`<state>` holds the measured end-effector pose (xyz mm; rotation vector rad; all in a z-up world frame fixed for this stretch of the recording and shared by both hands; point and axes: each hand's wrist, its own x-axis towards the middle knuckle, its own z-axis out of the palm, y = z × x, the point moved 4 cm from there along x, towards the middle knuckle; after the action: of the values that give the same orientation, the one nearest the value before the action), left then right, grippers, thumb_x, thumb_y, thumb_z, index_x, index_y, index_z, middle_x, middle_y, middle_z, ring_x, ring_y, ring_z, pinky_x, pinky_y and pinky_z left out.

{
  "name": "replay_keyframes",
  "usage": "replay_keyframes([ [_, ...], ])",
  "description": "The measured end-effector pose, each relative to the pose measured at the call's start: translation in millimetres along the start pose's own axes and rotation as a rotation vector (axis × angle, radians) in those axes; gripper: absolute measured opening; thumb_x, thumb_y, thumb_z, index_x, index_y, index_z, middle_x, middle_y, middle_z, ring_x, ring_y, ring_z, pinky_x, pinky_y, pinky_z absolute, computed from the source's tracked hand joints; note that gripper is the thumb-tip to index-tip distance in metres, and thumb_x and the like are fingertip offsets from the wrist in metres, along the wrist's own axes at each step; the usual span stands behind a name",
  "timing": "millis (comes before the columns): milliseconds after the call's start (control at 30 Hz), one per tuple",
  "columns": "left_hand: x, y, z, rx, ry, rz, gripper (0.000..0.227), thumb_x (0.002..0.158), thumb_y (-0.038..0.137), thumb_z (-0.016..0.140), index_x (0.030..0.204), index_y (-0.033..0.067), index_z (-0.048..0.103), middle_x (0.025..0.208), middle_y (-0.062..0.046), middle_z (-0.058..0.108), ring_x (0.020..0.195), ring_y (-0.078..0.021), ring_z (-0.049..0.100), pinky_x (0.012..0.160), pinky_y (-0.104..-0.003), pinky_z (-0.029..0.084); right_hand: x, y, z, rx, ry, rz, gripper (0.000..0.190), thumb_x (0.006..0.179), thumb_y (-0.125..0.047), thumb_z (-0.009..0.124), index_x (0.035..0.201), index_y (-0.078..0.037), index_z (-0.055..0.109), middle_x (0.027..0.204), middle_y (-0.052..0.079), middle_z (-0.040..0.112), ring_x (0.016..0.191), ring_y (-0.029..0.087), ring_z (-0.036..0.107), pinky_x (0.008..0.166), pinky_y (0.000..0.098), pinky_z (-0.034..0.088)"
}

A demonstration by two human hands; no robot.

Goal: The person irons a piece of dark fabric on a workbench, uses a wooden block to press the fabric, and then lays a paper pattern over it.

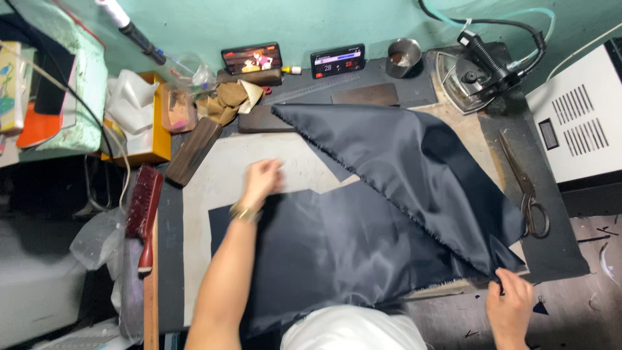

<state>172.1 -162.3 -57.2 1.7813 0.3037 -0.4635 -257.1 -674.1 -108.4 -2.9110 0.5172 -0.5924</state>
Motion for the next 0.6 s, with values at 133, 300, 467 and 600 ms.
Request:
replay_keyframes([
  [133, 53, 61, 78, -0.018, 0.159, -0.171, 0.054, 0.092, 0.048, 0.066, 0.062, 0.0038, 0.061, 0.057, -0.008, 0.064, 0.040, -0.0192, 0.063, 0.039, -0.034, 0.056, -23, 12, 13, -0.078, 0.140, 0.102, 0.019, 0.101, 0.002, 0.075, 0.119, 0.001, 0.080, 0.123, 0.016, 0.075, 0.113, 0.034, 0.068, 0.109, 0.0446, 0.050],
  [300, 130, 76, 109, 0.010, 0.219, 0.018, 0.037, 0.086, 0.031, 0.064, 0.055, 0.0128, 0.055, 0.049, -0.007, 0.062, 0.043, -0.0173, 0.066, 0.042, -0.030, 0.046, -53, 42, 33, -0.169, 0.075, 0.306, 0.022, 0.104, -0.006, 0.075, 0.124, -0.007, 0.084, 0.117, 0.012, 0.070, 0.105, 0.037, 0.064, 0.103, 0.0479, 0.053],
  [467, 118, 96, 35, 0.133, 0.453, 0.517, 0.041, 0.087, 0.023, 0.066, 0.055, 0.0156, 0.041, 0.048, 0.001, 0.042, 0.045, -0.0124, 0.047, 0.047, -0.036, 0.038, -26, 37, 41, -0.122, -0.060, 0.283, 0.032, 0.102, -0.008, 0.071, 0.132, -0.010, 0.081, 0.121, 0.011, 0.065, 0.116, 0.037, 0.057, 0.098, 0.0495, 0.053],
  [600, 28, 49, -50, -0.312, 0.640, 0.364, 0.035, 0.079, 0.011, 0.077, 0.081, 0.0156, 0.043, 0.066, 0.003, 0.043, 0.049, -0.0082, 0.046, 0.037, -0.031, 0.047, 10, 27, 39, -0.073, -0.054, 0.138, 0.030, 0.103, -0.003, 0.067, 0.129, -0.009, 0.081, 0.118, 0.021, 0.065, 0.106, 0.044, 0.057, 0.096, 0.0517, 0.050],
])
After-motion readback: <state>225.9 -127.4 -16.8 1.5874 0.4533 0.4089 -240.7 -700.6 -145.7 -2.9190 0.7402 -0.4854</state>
